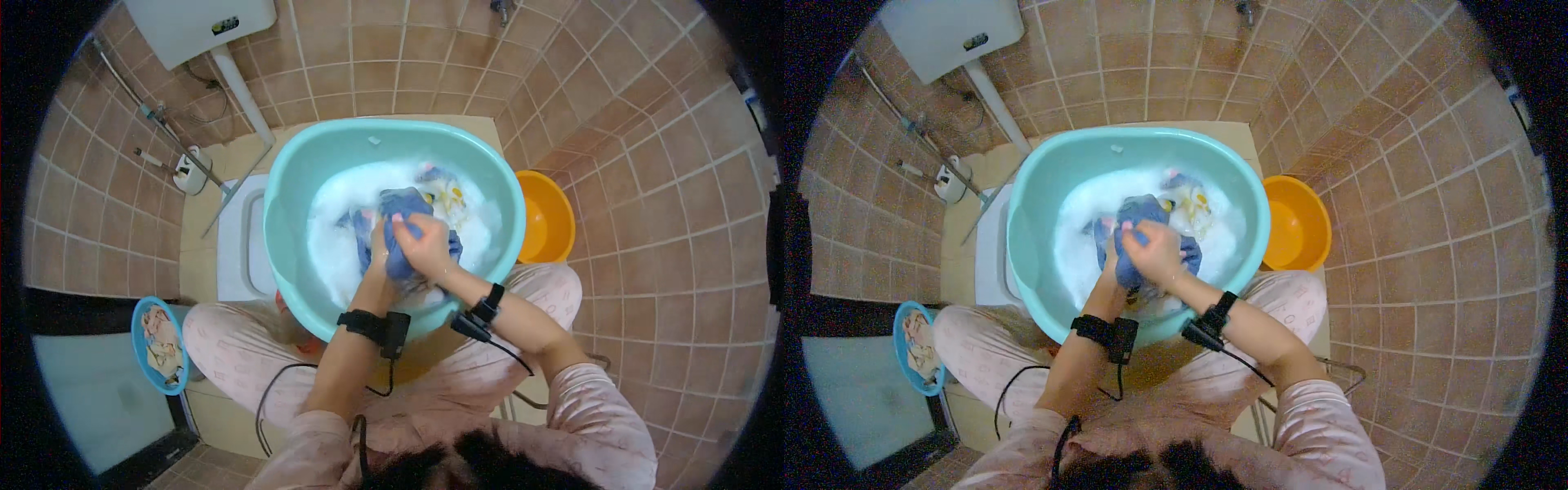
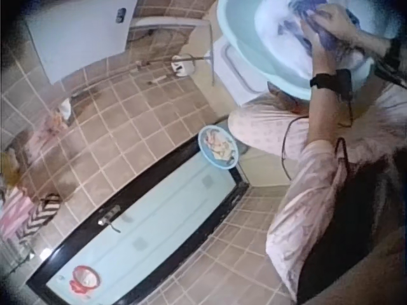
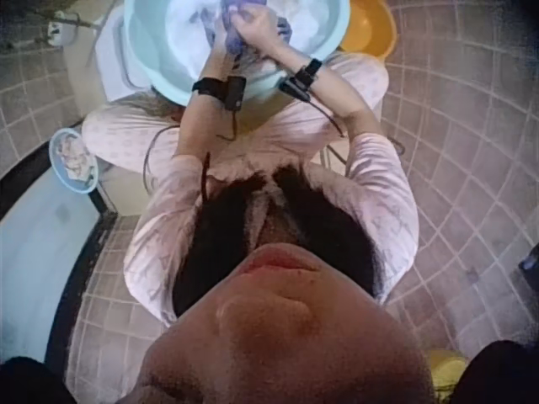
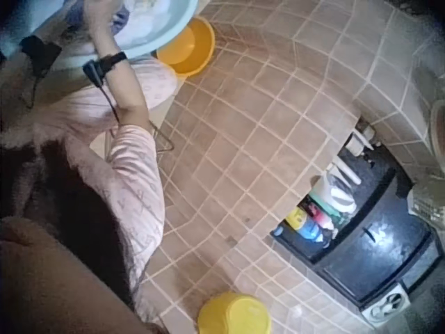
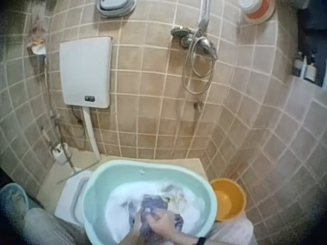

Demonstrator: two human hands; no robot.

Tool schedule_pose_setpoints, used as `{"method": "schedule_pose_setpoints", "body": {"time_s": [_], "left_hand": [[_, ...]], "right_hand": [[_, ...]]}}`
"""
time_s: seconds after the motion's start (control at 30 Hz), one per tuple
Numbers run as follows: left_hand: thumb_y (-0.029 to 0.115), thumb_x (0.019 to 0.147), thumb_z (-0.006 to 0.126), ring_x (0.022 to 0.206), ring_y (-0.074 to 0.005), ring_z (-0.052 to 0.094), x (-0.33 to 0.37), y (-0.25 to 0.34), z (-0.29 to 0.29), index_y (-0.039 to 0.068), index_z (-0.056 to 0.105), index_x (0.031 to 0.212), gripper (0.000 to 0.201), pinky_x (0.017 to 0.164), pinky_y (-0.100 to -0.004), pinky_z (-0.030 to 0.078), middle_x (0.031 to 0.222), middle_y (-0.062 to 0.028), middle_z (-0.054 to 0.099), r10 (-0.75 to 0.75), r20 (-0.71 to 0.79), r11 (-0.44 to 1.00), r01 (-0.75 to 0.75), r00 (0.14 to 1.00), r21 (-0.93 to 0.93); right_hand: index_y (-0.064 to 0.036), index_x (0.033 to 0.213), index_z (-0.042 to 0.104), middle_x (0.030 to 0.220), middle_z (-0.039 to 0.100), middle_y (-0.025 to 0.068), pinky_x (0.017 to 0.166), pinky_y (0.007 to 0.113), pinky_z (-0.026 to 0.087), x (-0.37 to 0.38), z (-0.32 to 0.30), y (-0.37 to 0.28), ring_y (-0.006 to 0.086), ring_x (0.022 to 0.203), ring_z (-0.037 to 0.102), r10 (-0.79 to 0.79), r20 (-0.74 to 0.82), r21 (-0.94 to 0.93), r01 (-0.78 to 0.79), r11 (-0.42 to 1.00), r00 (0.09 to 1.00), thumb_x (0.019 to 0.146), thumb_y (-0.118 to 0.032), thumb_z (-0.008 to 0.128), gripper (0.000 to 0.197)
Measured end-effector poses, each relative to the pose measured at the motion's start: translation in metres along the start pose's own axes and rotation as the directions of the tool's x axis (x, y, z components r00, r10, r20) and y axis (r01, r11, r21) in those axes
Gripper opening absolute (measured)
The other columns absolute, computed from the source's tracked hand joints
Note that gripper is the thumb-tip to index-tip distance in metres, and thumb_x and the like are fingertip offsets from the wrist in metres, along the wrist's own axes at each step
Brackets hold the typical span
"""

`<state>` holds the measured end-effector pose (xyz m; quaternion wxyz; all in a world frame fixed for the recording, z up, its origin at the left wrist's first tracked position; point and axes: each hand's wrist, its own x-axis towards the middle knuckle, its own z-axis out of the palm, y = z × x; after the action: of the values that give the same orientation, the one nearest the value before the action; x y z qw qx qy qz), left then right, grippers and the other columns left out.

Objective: The recorder hand-washes several items of clothing in plastic basins using a showerhead to fill and rinse.

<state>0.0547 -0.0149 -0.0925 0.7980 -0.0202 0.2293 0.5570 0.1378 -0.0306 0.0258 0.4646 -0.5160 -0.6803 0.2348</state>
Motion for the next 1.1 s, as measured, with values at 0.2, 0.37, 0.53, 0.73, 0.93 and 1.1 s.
{"method": "schedule_pose_setpoints", "body": {"time_s": [0.2, 0.37, 0.53, 0.73, 0.93, 1.1], "left_hand": [[0.014, 0.086, 0.042, 0.083, -0.019, 0.059, -0.017, 0.012, 0.083, 0.001, 0.05, 0.107, 0.025, 0.073, -0.0328, 0.051, 0.096, -0.0095, 0.057, 0.234, -0.021, 0.937, -0.22, 0.972, 0.272], [0.017, 0.082, 0.048, 0.08, -0.0155, 0.059, -0.053, 0.043, 0.09, -0.001, 0.055, 0.099, 0.025, 0.07, -0.0265, 0.049, 0.088, -0.0068, 0.06, 0.22, 0.277, 0.726, -0.346, 0.935, 0.594], [0.039, 0.075, 0.062, 0.073, -0.0142, 0.058, -0.014, -0.005, 0.051, 0.002, 0.062, 0.085, 0.039, 0.065, -0.028, 0.045, 0.074, -0.008, 0.061, -0.153, 0.242, 0.129, -0.223, 0.958, 0.966], [0.049, 0.076, 0.06, 0.074, -0.019, 0.059, 0.02, -0.006, 0.043, 0.001, 0.062, 0.077, 0.048, 0.067, -0.0314, 0.046, 0.075, -0.0121, 0.062, -0.17, -0.005, 0.052, 0.014, 0.985, 0.999], [0.052, 0.075, 0.063, 0.125, -0.0405, 0.027, 0.016, 0.019, 0.005, 0.009, 0.003, 0.135, 0.096, 0.101, -0.0551, 0.024, 0.136, -0.0227, 0.019, -0.152, -0.322, 0.988, 0.142, 0.934, -0.055], [0.064, 0.076, 0.05, 0.125, -0.037, 0.029, -0.016, 0.018, 0.078, 0.014, 0.011, 0.137, 0.088, 0.102, -0.0531, 0.023, 0.137, -0.0198, 0.025, -0.219, -0.208, 0.976, 0.213, 0.953, -0.05]], "right_hand": [[0.0016, 0.065, 0.063, 0.059, 0.061, 0.013, 0.052, 0.033, 0.042, 0.044, -0.043, 0.057, 0.0219, 0.051, 0.057, 0.332, -0.017, 0.076, -0.329, 0.941, 0.943, 0.076, -0.03, 0.062, 0.034], [-0.005, 0.1, 0.062, 0.094, 0.062, 0.0045, 0.063, 0.026, 0.044, 0.079, -0.079, 0.023, 0.0137, 0.073, 0.056, 0.444, 0.262, 0.223, -0.502, 0.836, 0.857, 0.081, -0.05, 0.055, 0.049], [-0.0053, 0.109, 0.057, 0.107, 0.058, 0.0087, 0.074, 0.028, 0.045, 0.071, -0.056, 0.084, 0.0164, 0.085, 0.056, 0.607, 0.756, -0.186, -0.808, 0.56, 0.247, 0.078, -0.049, 0.053, 0.053], [-0.0003, 0.094, 0.063, 0.093, 0.062, 0.0116, 0.069, 0.031, 0.047, 0.052, -0.023, 0.233, 0.0225, 0.079, 0.06, 0.649, 0.708, -0.672, -0.02, 0.741, 0.279, 0.068, -0.04, 0.06, 0.048], [0.0012, 0.091, 0.061, 0.077, 0.059, 0.0082, 0.058, 0.03, 0.048, 0.068, -0.011, 0.139, 0.0236, 0.069, 0.059, 0.607, 0.477, 0.249, -0.76, 0.6, 0.635, 0.061, -0.006, 0.053, 0.031], [-0.0005, 0.093, 0.056, 0.078, 0.056, 0.0048, 0.058, 0.025, 0.045, 0.1, -0.088, -0.011, 0.0143, 0.064, 0.053, 0.369, 0.362, 0.422, -0.503, 0.754, 0.856, 0.059, -0.003, 0.052, 0.035]]}}
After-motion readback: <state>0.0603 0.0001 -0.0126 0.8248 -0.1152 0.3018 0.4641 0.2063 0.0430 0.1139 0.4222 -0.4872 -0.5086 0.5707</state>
